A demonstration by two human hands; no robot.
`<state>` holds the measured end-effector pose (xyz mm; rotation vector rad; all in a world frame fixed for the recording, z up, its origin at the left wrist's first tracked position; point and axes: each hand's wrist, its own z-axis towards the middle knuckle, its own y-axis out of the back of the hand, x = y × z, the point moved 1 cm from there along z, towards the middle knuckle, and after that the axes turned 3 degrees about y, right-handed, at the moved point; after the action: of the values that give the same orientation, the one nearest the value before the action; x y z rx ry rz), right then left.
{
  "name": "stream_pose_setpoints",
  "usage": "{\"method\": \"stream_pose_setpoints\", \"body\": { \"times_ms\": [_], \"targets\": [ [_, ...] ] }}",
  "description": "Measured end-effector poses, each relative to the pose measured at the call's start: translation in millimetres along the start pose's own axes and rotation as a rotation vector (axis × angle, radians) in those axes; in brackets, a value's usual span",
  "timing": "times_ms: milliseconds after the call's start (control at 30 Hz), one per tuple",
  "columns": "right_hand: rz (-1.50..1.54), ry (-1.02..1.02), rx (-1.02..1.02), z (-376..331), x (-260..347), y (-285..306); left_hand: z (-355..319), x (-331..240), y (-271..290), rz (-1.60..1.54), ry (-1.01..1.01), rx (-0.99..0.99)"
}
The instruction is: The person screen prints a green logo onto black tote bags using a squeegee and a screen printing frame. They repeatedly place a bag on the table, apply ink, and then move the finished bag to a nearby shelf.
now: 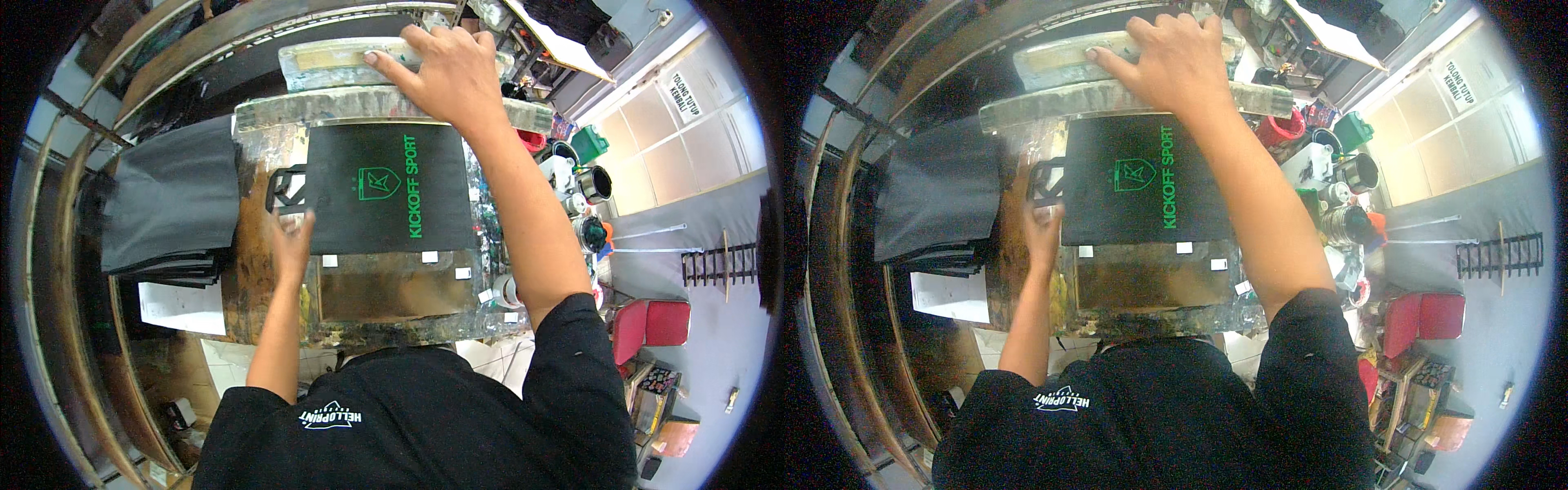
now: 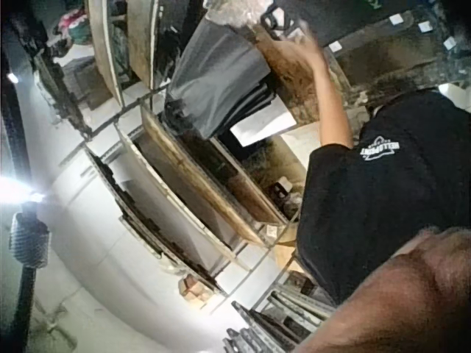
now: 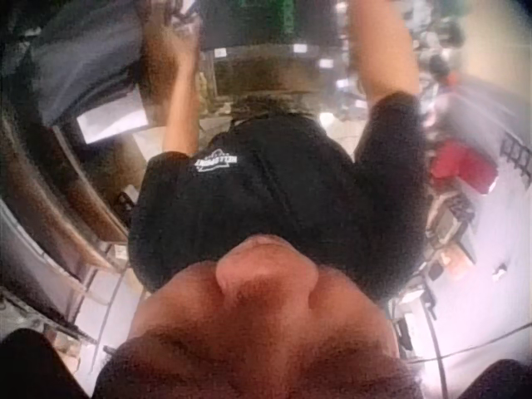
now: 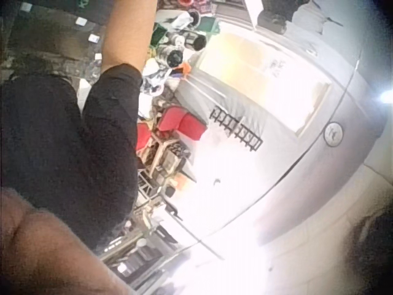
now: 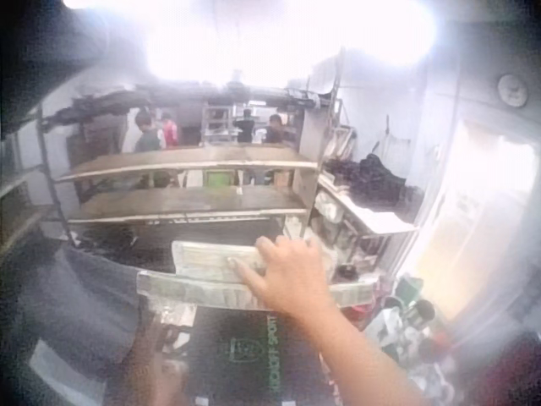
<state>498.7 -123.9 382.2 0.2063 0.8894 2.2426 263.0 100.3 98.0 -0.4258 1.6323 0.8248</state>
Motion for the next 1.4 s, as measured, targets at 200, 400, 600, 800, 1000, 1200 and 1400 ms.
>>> {"method": "stream_pose_setpoints", "body": {
  "times_ms": [200,400,600,800,1000,1200,1400],
  "targets": [
    [-0.016,-0.011,0.04,9,-11,-1,-21,60,-29,0.846,0.107,0.015],
    [-0.027,-0.018,0.058,18,-13,0,3,50,-31,0.86,0.202,0.174],
    [-0.015,-0.043,0.102,17,-10,2,-4,41,-22,0.827,0.124,0.149],
    [-0.013,-0.053,0.097,19,-13,-1,13,23,-57,-0.047,0.089,0.149],
    [-0.031,-0.052,0.165,25,-7,7,-5,-81,-31,-0.477,0.297,0.15],
    [-0.023,-0.024,0.103,17,-8,-1,-83,-40,56,-0.52,0.346,0.137],
    [-0.024,-0.065,0.223,16,-2,7,-158,53,122,-0.383,0.505,0.096]
  ]
}}
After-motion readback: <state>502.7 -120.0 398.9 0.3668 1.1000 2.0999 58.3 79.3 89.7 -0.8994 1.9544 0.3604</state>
